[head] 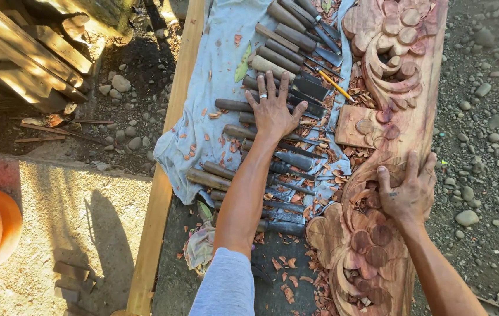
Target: Manually carving intricate floral designs into a large piece of wood using various chisels and a mallet.
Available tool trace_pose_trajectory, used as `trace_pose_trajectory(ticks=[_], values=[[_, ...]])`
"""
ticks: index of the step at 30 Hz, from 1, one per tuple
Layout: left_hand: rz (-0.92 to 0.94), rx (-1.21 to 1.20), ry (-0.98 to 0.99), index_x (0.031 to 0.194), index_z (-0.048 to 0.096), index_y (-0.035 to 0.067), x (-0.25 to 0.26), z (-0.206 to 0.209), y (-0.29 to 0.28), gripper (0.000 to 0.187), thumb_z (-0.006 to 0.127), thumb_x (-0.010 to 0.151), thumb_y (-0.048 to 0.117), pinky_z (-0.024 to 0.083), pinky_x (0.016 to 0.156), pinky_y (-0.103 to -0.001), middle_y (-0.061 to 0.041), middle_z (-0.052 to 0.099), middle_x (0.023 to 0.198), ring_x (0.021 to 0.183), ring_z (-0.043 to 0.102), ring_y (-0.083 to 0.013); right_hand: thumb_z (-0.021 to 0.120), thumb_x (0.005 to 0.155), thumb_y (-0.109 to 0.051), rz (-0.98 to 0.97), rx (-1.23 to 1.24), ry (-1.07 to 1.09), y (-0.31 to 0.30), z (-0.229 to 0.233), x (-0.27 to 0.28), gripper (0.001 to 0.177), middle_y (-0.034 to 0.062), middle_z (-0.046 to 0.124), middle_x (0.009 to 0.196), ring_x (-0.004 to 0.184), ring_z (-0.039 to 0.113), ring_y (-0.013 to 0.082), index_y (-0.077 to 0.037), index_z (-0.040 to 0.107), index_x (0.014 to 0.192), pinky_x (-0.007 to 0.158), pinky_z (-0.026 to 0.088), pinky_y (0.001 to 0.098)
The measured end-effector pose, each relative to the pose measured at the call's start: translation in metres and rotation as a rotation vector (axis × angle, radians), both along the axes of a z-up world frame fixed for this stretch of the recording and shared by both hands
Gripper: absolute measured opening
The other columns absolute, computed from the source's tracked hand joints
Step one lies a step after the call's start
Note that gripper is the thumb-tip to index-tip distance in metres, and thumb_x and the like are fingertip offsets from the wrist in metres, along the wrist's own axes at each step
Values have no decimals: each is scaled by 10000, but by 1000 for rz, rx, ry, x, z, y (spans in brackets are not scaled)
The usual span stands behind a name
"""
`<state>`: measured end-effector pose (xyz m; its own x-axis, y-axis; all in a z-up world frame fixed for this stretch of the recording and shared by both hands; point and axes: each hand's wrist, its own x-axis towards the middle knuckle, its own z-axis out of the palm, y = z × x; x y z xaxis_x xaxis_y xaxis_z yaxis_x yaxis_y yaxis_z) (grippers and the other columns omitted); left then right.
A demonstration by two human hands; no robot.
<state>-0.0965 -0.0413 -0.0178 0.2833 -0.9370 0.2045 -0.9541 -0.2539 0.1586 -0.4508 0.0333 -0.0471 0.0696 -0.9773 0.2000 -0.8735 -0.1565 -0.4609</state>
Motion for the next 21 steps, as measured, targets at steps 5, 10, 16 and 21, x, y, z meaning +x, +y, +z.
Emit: trace_pose_trajectory(ticks=[5,10,16,21], values=[[23,-2,2,1644,154,229,-3,-6,-2,975,493,912,778,66,1151,-778,-233,112,1693,1568,73,-443,635,964,-551,-5,19,1,1,2,0,807,352,258,1666,1422,388,557,-58,457,1577,1085,417,602],[35,-31,-8,1639,138,217,-3,-5,-2,1003,510,897,779,61,1149,-777,-248,106,1691,1565,67,-444,629,975,-561,-4,28,14,1,-2,0,803,350,256,1667,1430,383,550,-61,456,1578,1079,418,607],[24,45,19,1647,115,235,-5,1,-5,1012,508,890,780,65,1153,-770,-240,100,1696,1566,52,-447,614,985,-572,-9,10,24,-1,-5,-2,803,340,253,1680,1452,371,544,-66,461,1589,1102,411,604],[-2,-18,16,1646,95,221,-2,-9,-6,1023,498,906,803,55,1143,-784,-264,96,1689,1564,37,-472,616,987,-576,-1,25,20,-2,-6,-3,807,348,242,1676,1449,364,547,-61,458,1587,1104,398,602]])
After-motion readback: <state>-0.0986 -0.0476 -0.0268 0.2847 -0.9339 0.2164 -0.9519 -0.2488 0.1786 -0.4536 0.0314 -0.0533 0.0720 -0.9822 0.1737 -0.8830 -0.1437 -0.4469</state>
